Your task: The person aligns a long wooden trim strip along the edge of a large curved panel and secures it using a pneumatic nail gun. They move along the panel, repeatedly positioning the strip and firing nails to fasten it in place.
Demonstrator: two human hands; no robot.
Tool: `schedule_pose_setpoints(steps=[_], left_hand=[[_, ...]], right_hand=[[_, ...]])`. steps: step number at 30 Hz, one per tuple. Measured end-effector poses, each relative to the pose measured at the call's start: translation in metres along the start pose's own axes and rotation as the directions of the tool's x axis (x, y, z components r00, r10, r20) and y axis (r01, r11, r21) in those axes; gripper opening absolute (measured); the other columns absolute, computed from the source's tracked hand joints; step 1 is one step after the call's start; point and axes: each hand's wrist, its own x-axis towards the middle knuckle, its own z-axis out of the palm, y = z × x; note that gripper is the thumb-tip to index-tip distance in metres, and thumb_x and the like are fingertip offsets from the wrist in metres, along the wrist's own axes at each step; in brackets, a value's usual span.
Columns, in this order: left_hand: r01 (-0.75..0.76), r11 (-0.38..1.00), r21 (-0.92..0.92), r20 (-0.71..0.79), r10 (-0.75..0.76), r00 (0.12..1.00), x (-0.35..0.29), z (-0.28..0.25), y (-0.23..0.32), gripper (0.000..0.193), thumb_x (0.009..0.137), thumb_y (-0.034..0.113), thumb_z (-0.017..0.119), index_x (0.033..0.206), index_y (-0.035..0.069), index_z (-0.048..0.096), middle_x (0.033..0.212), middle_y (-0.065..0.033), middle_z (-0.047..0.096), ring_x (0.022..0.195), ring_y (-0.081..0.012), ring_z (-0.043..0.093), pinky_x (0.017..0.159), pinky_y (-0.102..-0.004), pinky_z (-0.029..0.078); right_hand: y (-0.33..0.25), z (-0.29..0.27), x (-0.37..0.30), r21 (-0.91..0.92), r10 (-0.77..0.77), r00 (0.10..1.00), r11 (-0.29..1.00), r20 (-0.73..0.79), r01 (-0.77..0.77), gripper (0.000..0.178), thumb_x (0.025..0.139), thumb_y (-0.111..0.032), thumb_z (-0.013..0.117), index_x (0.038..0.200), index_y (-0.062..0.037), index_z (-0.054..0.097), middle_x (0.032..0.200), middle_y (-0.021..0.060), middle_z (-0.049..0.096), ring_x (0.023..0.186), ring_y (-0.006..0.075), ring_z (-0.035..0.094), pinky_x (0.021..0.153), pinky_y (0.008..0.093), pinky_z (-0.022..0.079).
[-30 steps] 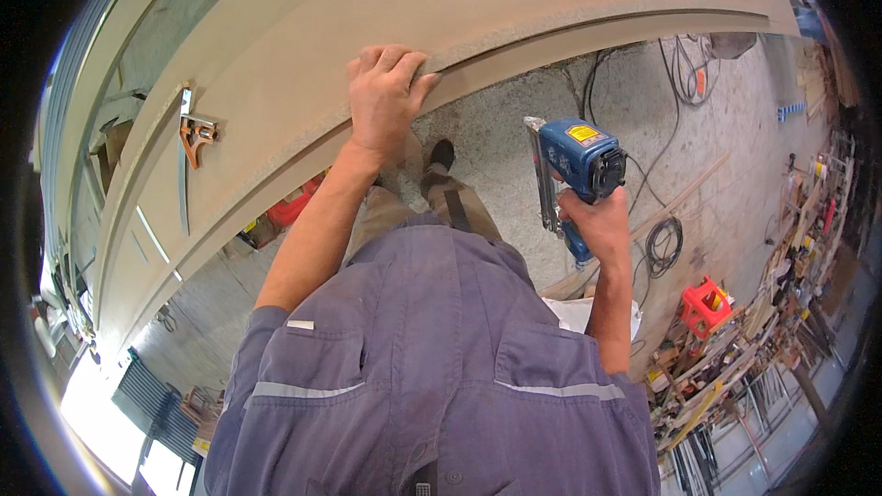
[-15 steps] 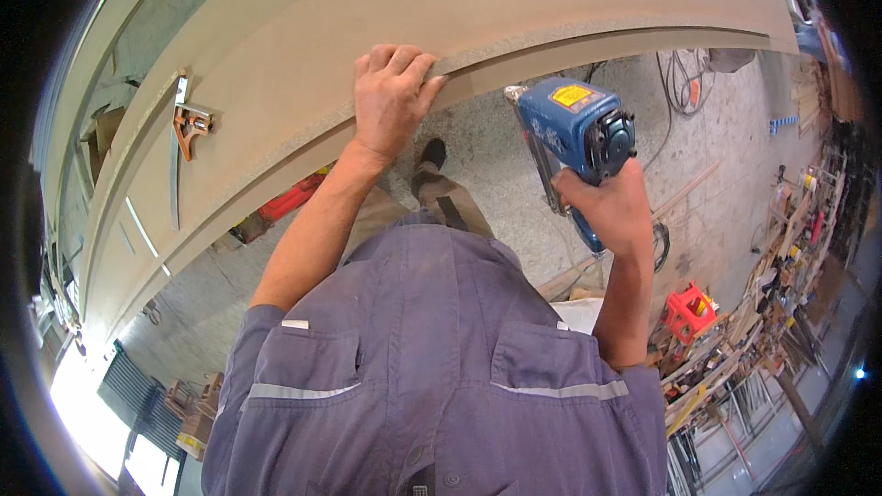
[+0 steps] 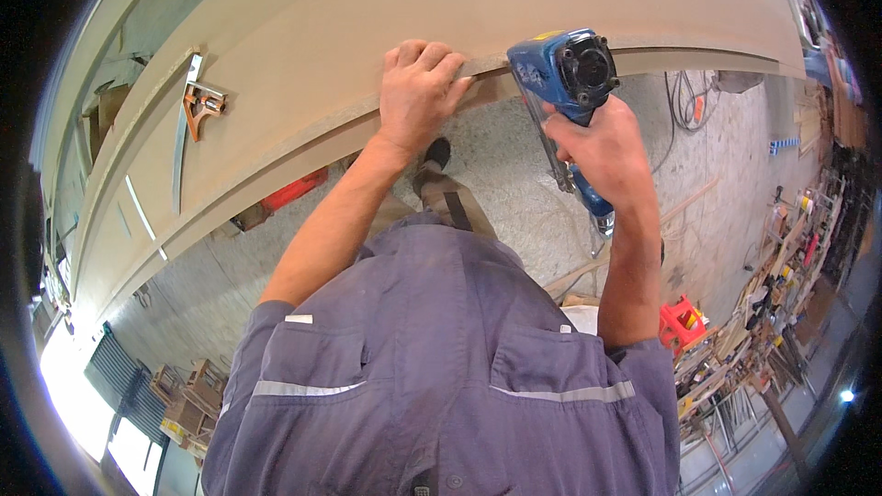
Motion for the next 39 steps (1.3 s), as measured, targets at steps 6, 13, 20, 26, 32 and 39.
schedule_pose_setpoints(steps=[6, 13, 20, 26, 32, 39], left_hand=[[0.007, 1.0, -0.005, 0.022, -0.007, 1.0, 0.001, -0.004, 0.002, 0.023, 0.078, 0.024, 0.08, 0.098, 0.014, 0.072, 0.103, 0.0013, 0.066, 0.106, -0.0232, 0.058, 0.095, -0.0412, 0.044], [0.026, 1.0, 0.003, 0.066, -0.026, 0.997, 0.002, -0.006, 0.001, 0.026, 0.077, 0.026, 0.082, 0.095, 0.01, 0.072, 0.104, -0.0036, 0.066, 0.109, -0.0255, 0.058, 0.098, -0.0425, 0.043], [0.058, 0.995, -0.076, 0.056, -0.053, 0.997, 0.003, -0.015, 0.004, 0.033, 0.082, 0.029, 0.08, 0.106, 0.009, 0.07, 0.11, -0.0089, 0.066, 0.112, -0.0286, 0.058, 0.099, -0.0449, 0.043], [0.182, 0.952, -0.245, 0.059, -0.173, 0.983, -0.016, -0.042, -0.019, 0.033, 0.095, 0.03, 0.072, 0.116, 0.005, 0.064, 0.103, -0.0203, 0.069, 0.089, -0.0391, 0.067, 0.08, -0.05, 0.052], [0.268, 0.961, -0.068, 0.016, -0.267, 0.964, -0.048, -0.087, -0.049, 0.023, 0.095, 0.025, 0.072, 0.107, 0.005, 0.07, 0.104, -0.0147, 0.069, 0.099, -0.0344, 0.063, 0.088, -0.0442, 0.051], [0.174, 0.982, 0.075, 0.012, -0.175, 0.984, -0.04, -0.082, -0.039, 0.023, 0.093, 0.029, 0.074, 0.103, 0.008, 0.071, 0.106, -0.0107, 0.064, 0.105, -0.0319, 0.058, 0.093, -0.0445, 0.048]], right_hand=[[-0.006, 0.008, -0.003, 0.082, -0.046, 0.999, 0.996, 0.004, 0.046, 0.02, 0.086, -0.015, 0.074, 0.096, 0.0013, 0.07, 0.072, 0.0029, 0.066, 0.058, 0.0087, 0.059, 0.055, 0.0279, 0.048], [0.0, 0.02, -0.004, 0.094, -0.019, 1.0, 0.995, -0.015, 0.02, 0.021, 0.087, -0.014, 0.072, 0.102, 0.0004, 0.073, 0.072, 0.0041, 0.067, 0.056, 0.0099, 0.059, 0.054, 0.0283, 0.046], [0.009, 0.027, -0.01, 0.047, -0.072, 0.997, 0.996, -0.042, 0.074, 0.025, 0.087, -0.012, 0.07, 0.108, 0.0009, 0.074, 0.078, 0.0038, 0.07, 0.059, 0.0107, 0.061, 0.056, 0.0288, 0.047], [0.036, 0.028, -0.017, 0.293, -0.12, 0.992, 0.948, -0.045, 0.128, 0.021, 0.092, -0.011, 0.072, 0.109, 0.0004, 0.071, 0.091, 0.0058, 0.073, 0.064, 0.0095, 0.061, 0.058, 0.0277, 0.049], [0.062, 0.031, -0.005, 0.405, -0.085, 0.996, 0.911, 0.011, 0.073, 0.029, 0.086, -0.002, 0.074, 0.114, 0.0049, 0.067, 0.103, 0.008, 0.073, 0.067, 0.0118, 0.064, 0.059, 0.0293, 0.053], [0.08, 0.038, -0.04, 0.353, -0.117, 0.978, 0.92, -0.174, 0.173, 0.019, 0.082, -0.012, 0.076, 0.096, 0.0008, 0.072, 0.071, 0.0059, 0.069, 0.064, 0.0121, 0.064, 0.061, 0.0341, 0.054]])
